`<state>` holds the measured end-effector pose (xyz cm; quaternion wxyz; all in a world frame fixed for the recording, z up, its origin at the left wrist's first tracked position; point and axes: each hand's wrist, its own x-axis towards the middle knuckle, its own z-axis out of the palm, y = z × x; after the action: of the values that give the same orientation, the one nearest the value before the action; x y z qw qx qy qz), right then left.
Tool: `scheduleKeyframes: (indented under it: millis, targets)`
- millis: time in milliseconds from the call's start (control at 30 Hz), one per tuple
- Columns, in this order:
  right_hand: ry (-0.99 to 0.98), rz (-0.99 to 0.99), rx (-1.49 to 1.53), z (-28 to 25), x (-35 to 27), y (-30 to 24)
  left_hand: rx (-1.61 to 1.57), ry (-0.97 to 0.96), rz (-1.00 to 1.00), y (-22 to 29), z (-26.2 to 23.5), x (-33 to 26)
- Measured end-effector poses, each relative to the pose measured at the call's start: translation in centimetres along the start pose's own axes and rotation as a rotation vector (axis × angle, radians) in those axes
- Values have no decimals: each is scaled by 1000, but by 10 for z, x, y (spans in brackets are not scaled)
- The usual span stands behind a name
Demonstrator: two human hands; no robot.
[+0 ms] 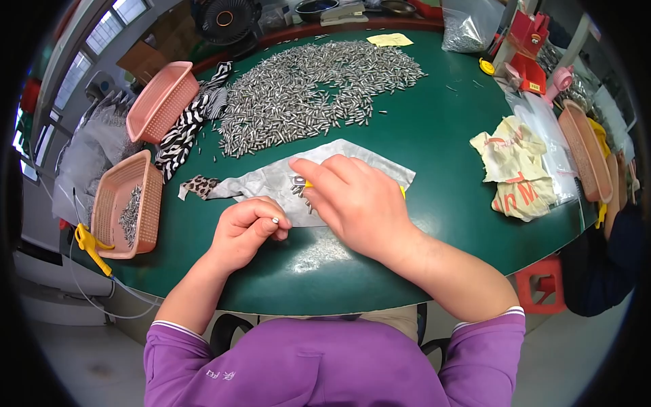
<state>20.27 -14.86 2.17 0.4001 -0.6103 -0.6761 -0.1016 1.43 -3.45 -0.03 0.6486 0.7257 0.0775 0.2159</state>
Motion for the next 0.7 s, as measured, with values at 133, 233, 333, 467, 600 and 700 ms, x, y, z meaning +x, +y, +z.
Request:
scheduleKeyframes:
  millis: [133,233,333,467,600,700]
  targets:
    - [-124,121,-22,-2,-4,9,33,18,40,-3,-2,1]
    - [-92,111,-20,-1,-3,14,117,62,46,-4,-7,0]
    - [-148,124,-51,-2,-1,22,52,244,91,0,-13,-1]
    - [-220,150,-16,6,-7,28,362,546,183,23,-49,-16]
    - [-332,139,3,4,-14,29,910,871,142,44,-122,-70]
    - [-388,138,-13,8,-16,29,1300,977,-129,55,-169,-120]
